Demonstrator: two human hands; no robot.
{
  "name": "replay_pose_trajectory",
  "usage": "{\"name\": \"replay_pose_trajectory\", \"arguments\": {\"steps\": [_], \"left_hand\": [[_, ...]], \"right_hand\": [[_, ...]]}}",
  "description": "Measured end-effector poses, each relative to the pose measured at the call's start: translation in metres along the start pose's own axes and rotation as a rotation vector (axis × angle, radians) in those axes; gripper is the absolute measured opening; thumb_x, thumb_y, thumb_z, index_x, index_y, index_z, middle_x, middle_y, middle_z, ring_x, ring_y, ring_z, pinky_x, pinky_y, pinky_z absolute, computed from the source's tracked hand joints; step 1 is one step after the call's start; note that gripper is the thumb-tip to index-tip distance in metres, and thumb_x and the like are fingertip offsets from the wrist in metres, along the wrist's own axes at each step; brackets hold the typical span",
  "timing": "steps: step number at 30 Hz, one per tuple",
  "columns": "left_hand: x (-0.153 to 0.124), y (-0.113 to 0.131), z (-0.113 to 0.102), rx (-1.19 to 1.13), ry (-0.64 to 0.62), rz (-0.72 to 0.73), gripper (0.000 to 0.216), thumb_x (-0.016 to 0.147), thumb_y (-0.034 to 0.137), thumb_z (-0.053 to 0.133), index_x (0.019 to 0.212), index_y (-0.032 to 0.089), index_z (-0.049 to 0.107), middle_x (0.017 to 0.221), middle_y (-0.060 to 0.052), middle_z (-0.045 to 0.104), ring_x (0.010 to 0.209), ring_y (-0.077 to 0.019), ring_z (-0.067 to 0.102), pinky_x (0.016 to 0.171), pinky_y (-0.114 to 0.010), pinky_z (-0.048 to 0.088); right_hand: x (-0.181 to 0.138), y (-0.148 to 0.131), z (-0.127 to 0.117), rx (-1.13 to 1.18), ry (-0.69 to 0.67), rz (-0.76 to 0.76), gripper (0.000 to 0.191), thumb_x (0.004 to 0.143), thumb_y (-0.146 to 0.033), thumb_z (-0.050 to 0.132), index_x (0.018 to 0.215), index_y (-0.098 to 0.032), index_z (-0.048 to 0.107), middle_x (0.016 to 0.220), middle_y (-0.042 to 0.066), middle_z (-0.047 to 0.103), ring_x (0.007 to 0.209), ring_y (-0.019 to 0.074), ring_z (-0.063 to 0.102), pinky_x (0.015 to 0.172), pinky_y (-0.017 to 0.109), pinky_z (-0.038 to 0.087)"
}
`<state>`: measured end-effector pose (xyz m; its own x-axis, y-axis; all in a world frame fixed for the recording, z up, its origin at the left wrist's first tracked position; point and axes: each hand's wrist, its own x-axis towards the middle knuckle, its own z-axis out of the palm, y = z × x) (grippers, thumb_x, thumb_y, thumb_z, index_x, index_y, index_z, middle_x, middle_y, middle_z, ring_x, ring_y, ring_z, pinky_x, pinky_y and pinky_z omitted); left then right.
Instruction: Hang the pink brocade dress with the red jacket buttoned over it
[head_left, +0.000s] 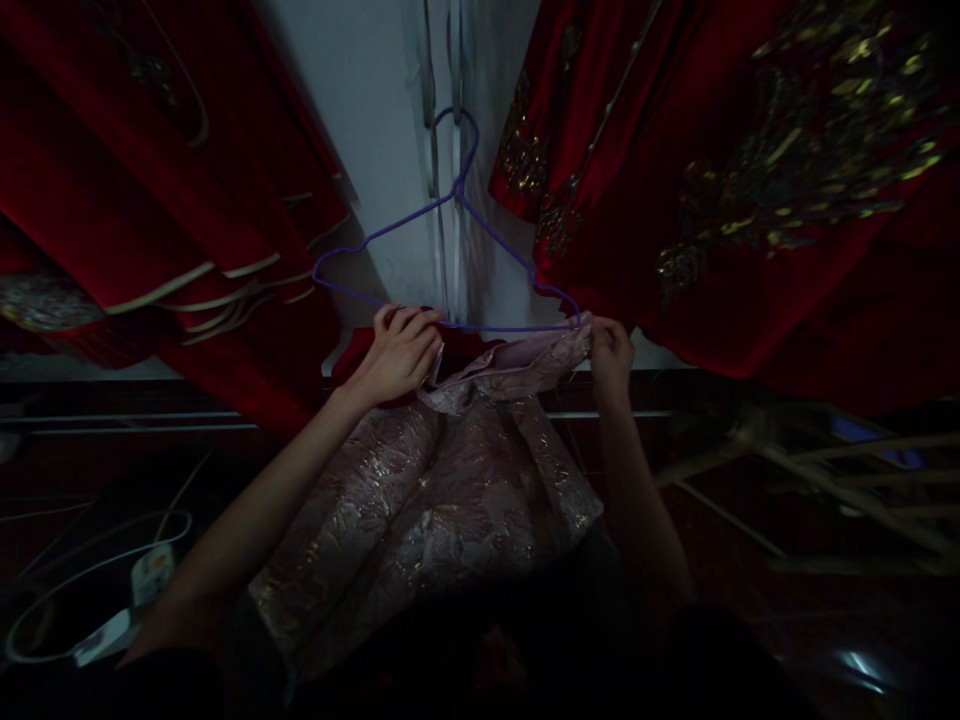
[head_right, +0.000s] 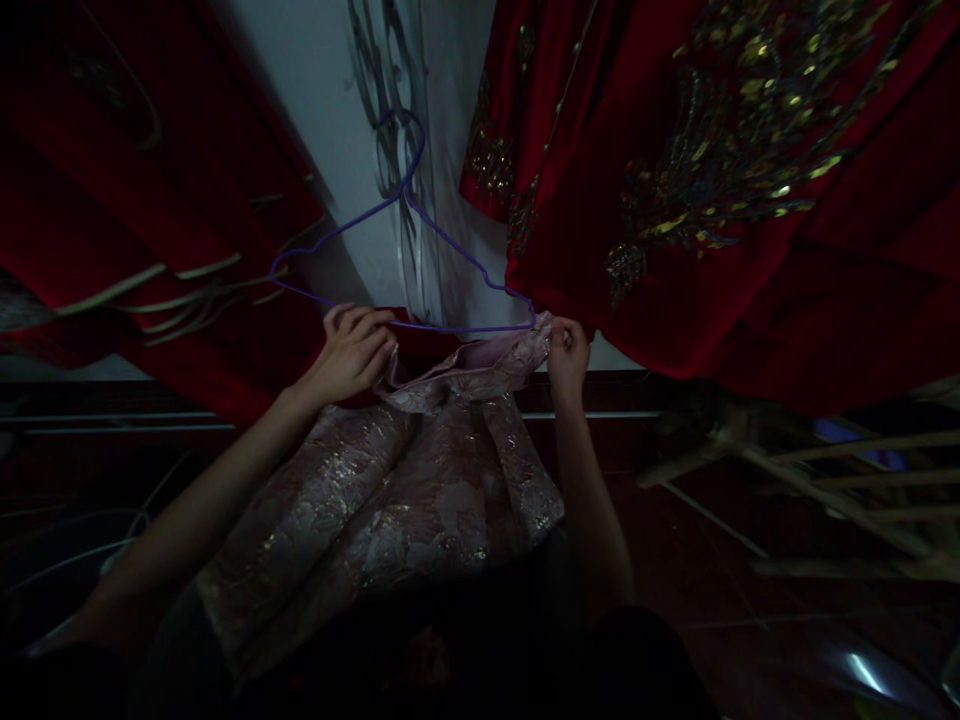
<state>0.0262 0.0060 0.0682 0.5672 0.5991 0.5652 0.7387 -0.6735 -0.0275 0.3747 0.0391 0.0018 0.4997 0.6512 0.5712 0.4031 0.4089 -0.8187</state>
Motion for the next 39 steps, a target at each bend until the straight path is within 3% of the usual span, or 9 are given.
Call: {"name": "replay_pose_trajectory", "arguments": {"steps": [6,12,21,29,35,39], "left_hand": [[-0.008,-0.013,-0.012,0.055,-0.018,0.005,0.027,0.091,0.026,0.038,0.095,0.021,0.064,0.121,-0.007,0.060,0.120,-0.0275,0.044,0.109,-0.055,0.018],[-0.003,-0.013,-0.005,0.049,-0.016,0.026,0.028,0.090,0.026,0.038,0.094,0.021,0.065,0.120,-0.007,0.060,0.116,-0.0264,0.047,0.116,-0.056,0.010],[0.002,-0.012,0.000,0.067,-0.066,0.045,0.029,0.089,0.026,0.038,0.098,0.019,0.065,0.120,-0.007,0.059,0.115,-0.0264,0.048,0.118,-0.056,0.010],[0.018,-0.001,0.021,-0.146,-0.141,0.000,0.031,0.093,0.032,0.035,0.097,0.019,0.064,0.124,-0.008,0.056,0.121,-0.0232,0.045,0.116,-0.049,0.019],[0.035,0.014,0.039,-0.338,-0.118,-0.087,0.029,0.095,0.034,0.034,0.092,0.021,0.061,0.124,-0.006,0.057,0.122,-0.0207,0.046,0.115,-0.051,0.016],[0.030,-0.013,0.039,-0.425,0.034,-0.146,0.031,0.096,0.038,0.033,0.089,0.019,0.058,0.131,-0.010,0.048,0.126,-0.0195,0.043,0.113,-0.042,0.028]], "right_hand": [[0.000,-0.007,0.006,0.025,0.000,-0.019,0.030,0.084,-0.047,0.052,0.082,-0.018,0.060,0.080,0.002,0.061,0.078,0.0156,0.057,0.076,0.031,0.046],[-0.002,-0.021,0.003,-0.011,-0.032,-0.107,0.031,0.087,-0.047,0.050,0.086,-0.018,0.059,0.084,0.002,0.062,0.081,0.0157,0.058,0.078,0.030,0.047],[-0.001,-0.043,0.000,-0.109,0.012,-0.224,0.030,0.092,-0.045,0.045,0.089,-0.019,0.059,0.086,0.003,0.063,0.081,0.0159,0.058,0.078,0.031,0.046],[0.031,-0.088,0.045,-0.265,-0.083,-0.494,0.030,0.094,-0.043,0.040,0.086,-0.020,0.057,0.096,0.008,0.057,0.097,0.0217,0.055,0.090,0.041,0.043],[0.046,-0.090,0.075,-0.181,-0.251,-0.376,0.039,0.095,-0.055,0.031,0.097,-0.023,0.054,0.090,0.006,0.061,0.095,0.0226,0.059,0.090,0.042,0.044],[0.049,-0.085,0.071,-0.188,-0.303,-0.362,0.036,0.094,-0.055,0.035,0.097,-0.024,0.055,0.093,0.006,0.064,0.096,0.0229,0.060,0.093,0.045,0.042]]}}
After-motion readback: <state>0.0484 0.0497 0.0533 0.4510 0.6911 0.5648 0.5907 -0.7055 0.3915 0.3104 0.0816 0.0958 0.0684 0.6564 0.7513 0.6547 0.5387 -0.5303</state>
